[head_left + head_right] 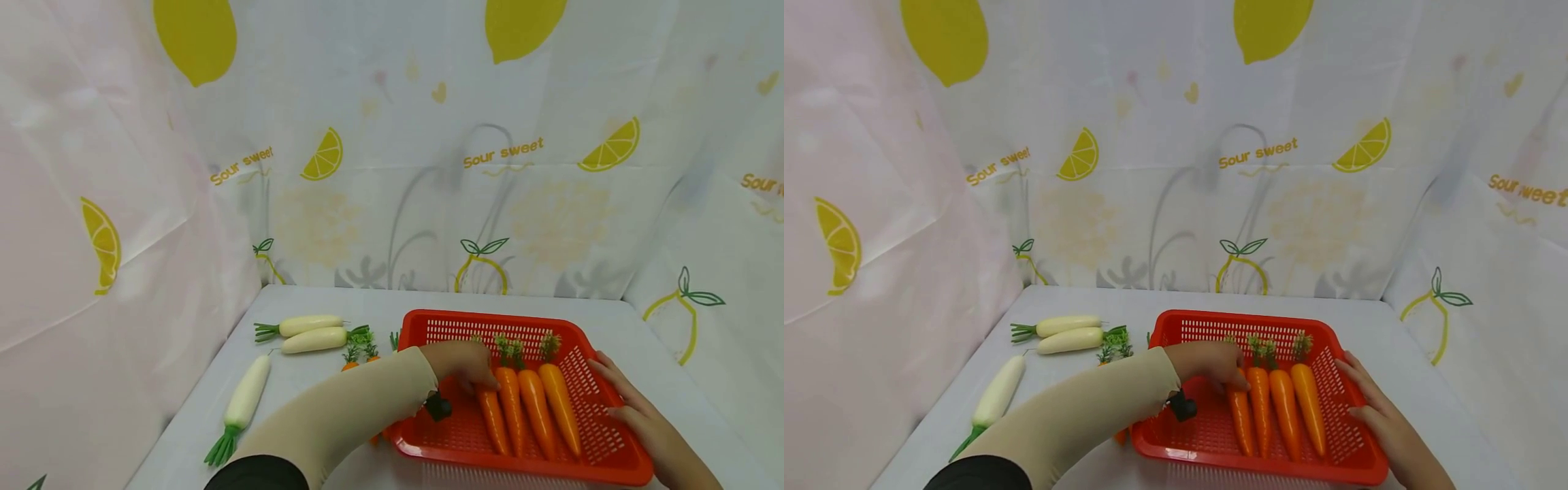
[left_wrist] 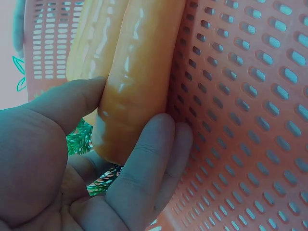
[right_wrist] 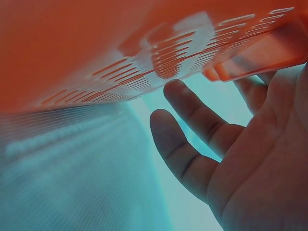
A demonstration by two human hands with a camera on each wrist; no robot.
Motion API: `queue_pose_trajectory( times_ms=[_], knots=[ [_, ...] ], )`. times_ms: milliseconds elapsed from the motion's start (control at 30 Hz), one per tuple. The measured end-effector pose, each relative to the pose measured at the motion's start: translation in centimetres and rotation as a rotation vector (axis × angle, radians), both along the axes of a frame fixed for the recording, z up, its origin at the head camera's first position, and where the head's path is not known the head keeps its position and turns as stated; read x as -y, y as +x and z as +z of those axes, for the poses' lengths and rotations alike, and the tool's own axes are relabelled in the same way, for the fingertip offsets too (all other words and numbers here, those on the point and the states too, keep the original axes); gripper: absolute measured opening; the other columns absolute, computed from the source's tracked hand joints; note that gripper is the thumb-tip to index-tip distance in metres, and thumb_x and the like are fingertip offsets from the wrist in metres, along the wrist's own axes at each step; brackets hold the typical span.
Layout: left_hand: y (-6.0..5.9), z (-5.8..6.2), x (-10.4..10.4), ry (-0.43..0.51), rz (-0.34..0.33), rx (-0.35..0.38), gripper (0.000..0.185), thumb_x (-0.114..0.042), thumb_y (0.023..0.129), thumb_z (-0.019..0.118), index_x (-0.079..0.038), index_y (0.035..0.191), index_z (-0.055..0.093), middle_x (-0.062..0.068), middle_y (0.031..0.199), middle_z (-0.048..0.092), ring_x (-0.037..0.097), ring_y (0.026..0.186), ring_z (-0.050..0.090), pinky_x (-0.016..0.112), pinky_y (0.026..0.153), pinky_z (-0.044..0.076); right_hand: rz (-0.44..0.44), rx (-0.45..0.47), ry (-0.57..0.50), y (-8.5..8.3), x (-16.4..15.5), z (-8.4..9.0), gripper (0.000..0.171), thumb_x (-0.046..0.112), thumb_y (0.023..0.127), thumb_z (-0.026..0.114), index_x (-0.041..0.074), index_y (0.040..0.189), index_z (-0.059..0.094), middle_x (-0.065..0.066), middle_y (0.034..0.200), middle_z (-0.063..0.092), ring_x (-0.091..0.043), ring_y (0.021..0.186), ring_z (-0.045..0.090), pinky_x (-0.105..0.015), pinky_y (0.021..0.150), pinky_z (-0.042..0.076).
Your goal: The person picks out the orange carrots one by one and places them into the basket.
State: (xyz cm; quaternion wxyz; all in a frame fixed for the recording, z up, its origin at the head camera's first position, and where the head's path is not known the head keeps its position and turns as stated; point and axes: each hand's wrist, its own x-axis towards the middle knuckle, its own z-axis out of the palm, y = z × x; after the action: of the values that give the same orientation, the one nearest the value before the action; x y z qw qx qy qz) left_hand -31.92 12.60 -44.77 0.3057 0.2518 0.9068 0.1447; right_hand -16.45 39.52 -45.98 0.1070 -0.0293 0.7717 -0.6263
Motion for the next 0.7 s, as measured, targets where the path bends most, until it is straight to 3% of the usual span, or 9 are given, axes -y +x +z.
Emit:
queue_pose_trajectory(
  times_ms=[333, 700],
  knots=[
    [0.2, 0.26, 0.27, 0.048, -0.05, -0.057, 0.023, -0.038, 0.086, 0.07, -0.016, 0.087, 0.065, -0.004, 0.079, 0.06, 0.012, 0.068, 0.058, 0.024, 0.06, 0.05, -0.027, 0.024, -0.003, -0.21, 0.03, 0.03, 0.066, 0.009, 0.098, 0.039, 0.033, 0.154, 0.014, 0.028, 0.155, -0.009, 0.021, 0.105, 0.043, -0.049, 0.079, 0.055],
    [0.28, 0.46, 0.66, 0.163, 0.022, 0.002, 0.031, -0.04, 0.085, 0.071, -0.016, 0.104, 0.068, -0.006, 0.093, 0.062, 0.01, 0.073, 0.059, 0.028, 0.056, 0.053, 0.008, -0.016, -0.016, -0.14, 0.16, -0.2, 0.063, 0.009, 0.1, 0.036, 0.031, 0.154, 0.013, 0.029, 0.155, -0.009, 0.022, 0.109, 0.04, -0.045, 0.081, 0.055]
  ],
)
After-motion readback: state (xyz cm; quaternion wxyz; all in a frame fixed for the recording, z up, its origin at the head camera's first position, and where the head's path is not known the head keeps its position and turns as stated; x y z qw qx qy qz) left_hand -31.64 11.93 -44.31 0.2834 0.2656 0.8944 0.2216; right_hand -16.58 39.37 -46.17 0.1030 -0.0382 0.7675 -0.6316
